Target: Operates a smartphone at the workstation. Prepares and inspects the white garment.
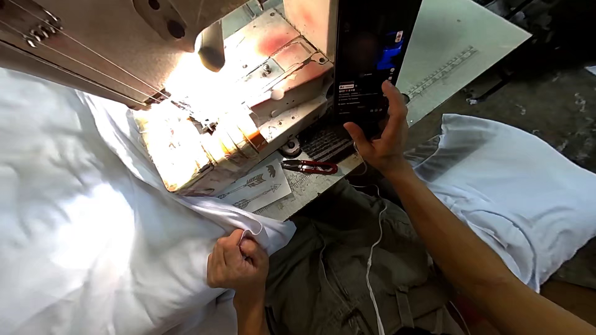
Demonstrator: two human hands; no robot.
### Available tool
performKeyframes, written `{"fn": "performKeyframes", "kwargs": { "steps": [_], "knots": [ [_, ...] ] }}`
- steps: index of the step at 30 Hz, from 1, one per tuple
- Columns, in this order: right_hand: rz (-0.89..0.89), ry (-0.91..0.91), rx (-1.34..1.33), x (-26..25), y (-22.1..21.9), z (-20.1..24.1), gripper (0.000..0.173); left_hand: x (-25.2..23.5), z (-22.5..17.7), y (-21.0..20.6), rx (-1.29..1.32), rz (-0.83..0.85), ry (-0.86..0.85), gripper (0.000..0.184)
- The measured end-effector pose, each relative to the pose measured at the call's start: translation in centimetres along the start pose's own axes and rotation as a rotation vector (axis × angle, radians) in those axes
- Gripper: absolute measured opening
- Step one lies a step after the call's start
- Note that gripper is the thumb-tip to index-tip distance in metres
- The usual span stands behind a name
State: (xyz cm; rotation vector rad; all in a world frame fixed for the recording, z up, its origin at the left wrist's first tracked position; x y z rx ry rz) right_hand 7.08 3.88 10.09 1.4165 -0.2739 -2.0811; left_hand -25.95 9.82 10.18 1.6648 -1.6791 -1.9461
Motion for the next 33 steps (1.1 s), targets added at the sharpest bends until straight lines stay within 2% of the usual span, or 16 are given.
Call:
{"fn": "performKeyframes", "kwargs": {
  "steps": [2, 7, 18, 26, 29, 33],
  "knots": [
    [-0.014, 0.005, -0.03, 0.07, -0.13, -0.15, 0.074, 0.03, 0.06, -0.02, 0.004, 0.002, 0.0, 0.045],
    [0.037, -0.073, -0.003, 0.05, 0.21, 0.57, 0.073, 0.0, 0.02, 0.03, -0.004, 0.004, 0.004, 0.044],
    [0.059, -0.102, -0.05, 0.68, 0.36, 0.72, 0.053, -0.03, 0.06, 0.14, 0.009, 0.015, -0.009, 0.044],
    [0.063, -0.089, -0.058, 0.5, 0.41, 0.73, 0.054, 0.06, 0.07, 0.1, 0.002, 0.013, -0.003, 0.044],
    [0.062, -0.089, -0.046, 0.56, 0.39, 0.72, 0.061, 0.05, 0.01, 0.13, 0.009, 0.016, -0.006, 0.044],
    [0.082, -0.11, -0.085, 0.51, 0.38, 0.72, 0.086, 0.02, -0.03, 0.15, -0.004, 0.019, -0.002, 0.043]
  ]
}}
Point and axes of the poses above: each hand's wrist, its own x-axis away from the middle knuckle, its own y-axis out of the back of the hand, z = x × y, the point moved 5 cm from there along -x, towards the middle knuckle, and after that the axes turned 11 degrees about z, right-handed, at the moved point
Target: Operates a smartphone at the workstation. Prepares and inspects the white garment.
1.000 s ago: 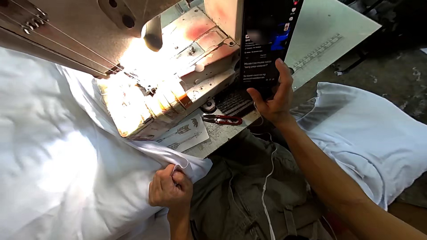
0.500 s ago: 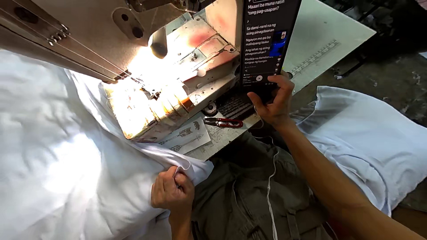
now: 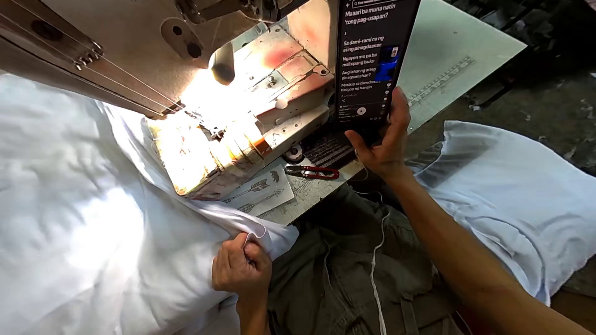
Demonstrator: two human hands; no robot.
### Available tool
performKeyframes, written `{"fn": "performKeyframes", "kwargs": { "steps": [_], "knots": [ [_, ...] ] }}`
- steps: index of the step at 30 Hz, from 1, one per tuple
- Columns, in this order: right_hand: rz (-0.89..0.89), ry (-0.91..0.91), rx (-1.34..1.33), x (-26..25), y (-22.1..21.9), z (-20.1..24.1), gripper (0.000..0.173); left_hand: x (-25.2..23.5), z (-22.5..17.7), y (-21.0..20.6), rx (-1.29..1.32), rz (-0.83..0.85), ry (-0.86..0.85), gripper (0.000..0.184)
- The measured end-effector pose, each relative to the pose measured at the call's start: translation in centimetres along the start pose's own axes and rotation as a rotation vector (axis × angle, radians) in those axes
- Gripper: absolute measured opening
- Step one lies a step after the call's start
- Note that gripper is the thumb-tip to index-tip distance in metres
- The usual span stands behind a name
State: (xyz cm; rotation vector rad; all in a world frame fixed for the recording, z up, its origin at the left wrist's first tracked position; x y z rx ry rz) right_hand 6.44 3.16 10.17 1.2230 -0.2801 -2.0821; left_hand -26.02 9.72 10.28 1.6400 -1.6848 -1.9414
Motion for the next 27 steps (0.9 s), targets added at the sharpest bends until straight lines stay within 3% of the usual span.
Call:
{"fn": "performKeyframes", "kwargs": {
  "steps": [4, 17, 23, 27],
  "knots": [
    [0.013, -0.054, -0.027, -0.15, 0.06, -0.03, 0.098, -0.03, -0.05, -0.04, -0.003, -0.006, 0.0, 0.043],
    [-0.017, -0.037, -0.032, -0.39, 0.12, -0.07, 0.093, -0.04, -0.1, -0.06, -0.004, -0.003, 0.002, 0.043],
    [-0.026, 0.035, 0.01, -0.56, 0.07, -0.29, 0.057, 0.02, -0.09, -0.11, -0.004, -0.009, 0.009, 0.046],
    [-0.005, 0.051, 0.061, -0.58, 0.13, -0.14, 0.081, 0.03, -0.1, -0.06, -0.008, -0.007, 0.013, 0.045]
  ]
}}
Point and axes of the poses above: each hand's wrist, its own x-axis away from the middle knuckle, its own y-axis out of the back of the hand, z = x × y, the point moved 5 cm from there along -x, towards the middle knuckle, and after that the axes turned 11 degrees about z, right-handed, at the moved point
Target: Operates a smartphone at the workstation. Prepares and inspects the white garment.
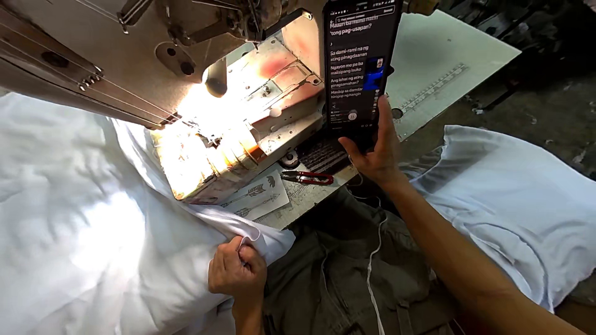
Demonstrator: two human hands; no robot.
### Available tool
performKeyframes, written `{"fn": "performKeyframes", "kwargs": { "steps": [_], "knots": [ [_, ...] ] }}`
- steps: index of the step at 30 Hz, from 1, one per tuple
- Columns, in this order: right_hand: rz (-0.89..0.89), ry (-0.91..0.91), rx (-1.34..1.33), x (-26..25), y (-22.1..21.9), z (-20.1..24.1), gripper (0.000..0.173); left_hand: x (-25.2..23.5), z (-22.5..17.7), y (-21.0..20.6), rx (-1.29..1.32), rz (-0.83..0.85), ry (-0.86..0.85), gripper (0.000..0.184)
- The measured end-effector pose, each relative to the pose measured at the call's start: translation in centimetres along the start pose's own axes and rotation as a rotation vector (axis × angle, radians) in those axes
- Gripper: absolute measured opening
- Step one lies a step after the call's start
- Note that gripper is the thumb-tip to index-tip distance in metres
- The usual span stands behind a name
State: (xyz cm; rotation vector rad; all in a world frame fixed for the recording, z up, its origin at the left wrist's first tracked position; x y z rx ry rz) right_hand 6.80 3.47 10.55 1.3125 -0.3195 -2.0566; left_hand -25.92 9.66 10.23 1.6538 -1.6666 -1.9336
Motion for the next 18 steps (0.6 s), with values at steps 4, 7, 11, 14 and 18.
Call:
{"fn": "performKeyframes", "kwargs": {
  "steps": [4, 7, 11, 14, 18],
  "knots": [
    [-0.015, 0.004, -0.015, 0.13, -0.08, -0.1, 0.086, -0.04, -0.05, 0.02, -0.01, 0.0, -0.003, 0.044],
    [-0.013, 0.003, -0.033, 0.31, -0.15, -0.18, 0.088, -0.03, -0.11, 0.05, -0.014, 0.002, 0.003, 0.044],
    [-0.003, 0.006, -0.024, 0.41, -0.03, -0.03, 0.084, 0.01, -0.05, -0.04, -0.016, 0.0, 0.002, 0.044],
    [0.014, 0.001, -0.026, 0.56, 0.06, 0.11, 0.077, 0.06, 0.0, 0.01, -0.008, 0.004, -0.004, 0.045],
    [0.01, -0.007, -0.004, 0.57, 0.06, 0.19, 0.074, 0.04, 0.07, -0.05, -0.007, 0.001, -0.005, 0.044]
  ]
}}
Point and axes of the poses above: each hand's wrist, its own x-axis away from the middle knuckle, its own y-axis out of the back of the hand, z = x × y, the point moved 5 cm from there along -x, towards the middle knuckle, and after that the axes turned 11 degrees about z, right-handed, at the moved point
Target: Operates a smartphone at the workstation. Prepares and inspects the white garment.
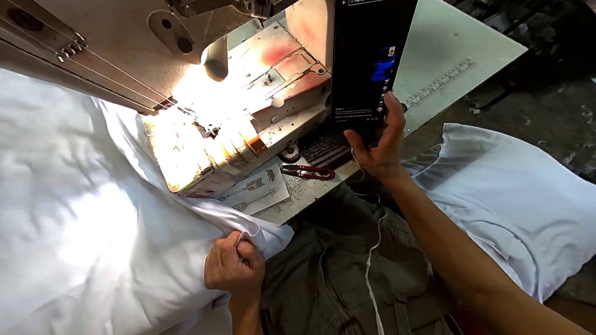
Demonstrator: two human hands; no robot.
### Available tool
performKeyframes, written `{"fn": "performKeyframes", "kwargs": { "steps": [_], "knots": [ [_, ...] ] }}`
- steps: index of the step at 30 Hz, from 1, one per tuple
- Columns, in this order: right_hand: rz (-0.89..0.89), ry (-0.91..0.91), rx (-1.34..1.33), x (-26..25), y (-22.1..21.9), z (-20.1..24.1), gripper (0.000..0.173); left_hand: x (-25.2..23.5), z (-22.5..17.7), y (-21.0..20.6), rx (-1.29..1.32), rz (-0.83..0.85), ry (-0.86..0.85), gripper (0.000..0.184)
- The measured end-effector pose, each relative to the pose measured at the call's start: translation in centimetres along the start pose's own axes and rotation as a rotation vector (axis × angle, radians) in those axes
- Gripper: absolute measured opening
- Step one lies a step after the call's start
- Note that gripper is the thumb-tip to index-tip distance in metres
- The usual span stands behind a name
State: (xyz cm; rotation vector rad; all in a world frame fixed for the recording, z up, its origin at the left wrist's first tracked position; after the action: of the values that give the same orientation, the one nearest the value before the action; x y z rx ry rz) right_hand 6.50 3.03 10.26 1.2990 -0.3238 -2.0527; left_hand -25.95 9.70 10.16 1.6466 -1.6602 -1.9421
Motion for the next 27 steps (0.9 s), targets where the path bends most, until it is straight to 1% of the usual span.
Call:
{"fn": "performKeyframes", "kwargs": {
  "steps": [5, 9, 11, 14, 15, 22, 26, 27],
  "knots": [
    [-0.017, 0.008, 0.009, 0.07, -0.09, -0.01, 0.073, -0.04, -0.01, 0.05, 0.01, -0.003, -0.004, 0.044],
    [-0.015, 0.017, -0.002, 0.21, -0.11, -0.05, 0.076, 0.04, 0.07, 0.01, 0.012, 0.001, 0.0, 0.043],
    [-0.016, 0.002, -0.023, 0.32, -0.15, -0.16, 0.071, 0.02, 0.06, 0.01, 0.014, 0.001, -0.001, 0.043],
    [-0.027, -0.026, -0.037, 0.32, -0.21, -0.27, 0.054, -0.04, 0.07, -0.01, 0.012, 0.004, -0.001, 0.043],
    [-0.032, -0.027, -0.034, 0.28, -0.23, -0.27, 0.051, -0.05, 0.06, 0.0, 0.013, 0.003, -0.002, 0.043],
    [-0.035, -0.021, -0.031, 0.07, -0.21, -0.21, 0.048, -0.03, 0.1, -0.02, 0.013, -0.001, -0.001, 0.044],
    [-0.015, -0.023, 0.021, -0.19, -0.04, 0.05, 0.043, -0.04, 0.04, 0.02, 0.017, 0.005, 0.006, 0.044],
    [-0.007, -0.023, 0.034, -0.27, 0.0, 0.13, 0.045, -0.04, 0.04, 0.03, 0.018, 0.004, 0.004, 0.044]
  ]
}}
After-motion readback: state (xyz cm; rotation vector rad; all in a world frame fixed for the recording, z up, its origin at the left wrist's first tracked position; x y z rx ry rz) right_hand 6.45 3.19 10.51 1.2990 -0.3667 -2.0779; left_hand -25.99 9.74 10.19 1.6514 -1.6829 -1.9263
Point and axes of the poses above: each hand's wrist, its own x-axis away from the middle knuckle, its own y-axis out of the back of the hand, z = x × y, the point moved 5 cm from there along -x, towards the middle knuckle, and after that the axes turned 11 degrees about z, right-handed, at the moved point
